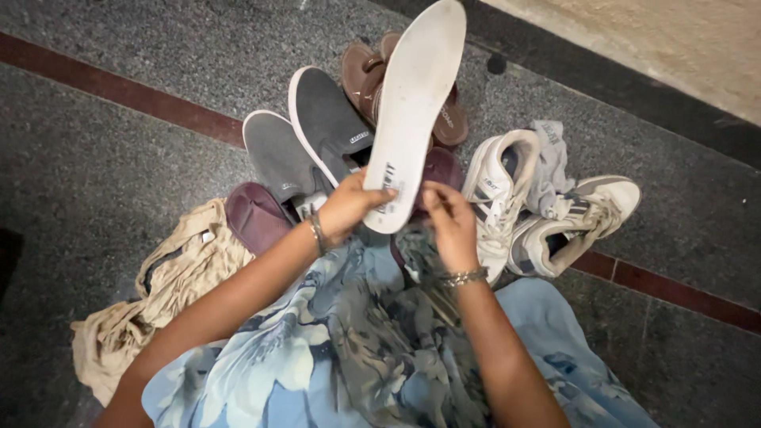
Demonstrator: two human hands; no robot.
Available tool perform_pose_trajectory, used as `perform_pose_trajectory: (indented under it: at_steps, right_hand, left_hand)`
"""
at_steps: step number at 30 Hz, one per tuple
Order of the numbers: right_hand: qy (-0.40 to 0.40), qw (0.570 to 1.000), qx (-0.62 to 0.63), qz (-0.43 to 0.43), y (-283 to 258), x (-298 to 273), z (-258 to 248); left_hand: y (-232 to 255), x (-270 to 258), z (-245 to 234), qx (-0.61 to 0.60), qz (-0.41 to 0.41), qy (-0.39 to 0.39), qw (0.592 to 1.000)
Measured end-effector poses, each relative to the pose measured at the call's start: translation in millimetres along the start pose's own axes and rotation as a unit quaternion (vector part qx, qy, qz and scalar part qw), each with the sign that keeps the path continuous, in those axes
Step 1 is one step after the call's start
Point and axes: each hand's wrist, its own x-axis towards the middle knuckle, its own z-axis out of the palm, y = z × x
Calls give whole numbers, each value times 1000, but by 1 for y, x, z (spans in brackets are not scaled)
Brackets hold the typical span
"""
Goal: The person cleans multiple pairs of shoes, including sneakers and sandals, using a spray bottle and a cloth. They remove insoles, spray the shoes, and wipe them thoroughly.
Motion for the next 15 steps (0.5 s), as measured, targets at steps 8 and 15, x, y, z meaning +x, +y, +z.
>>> perform_pose_trajectory:
  at_steps: [8, 15]
  right_hand:
    - [-167, 848, -457, -209, 48, -50, -26]
    - [78, 958, -157, -227, -17, -7, -66]
  left_hand:
    - [4, -3, -24, -77, -41, 21, 996]
    - [55, -12, -29, 242, -18, 59, 968]
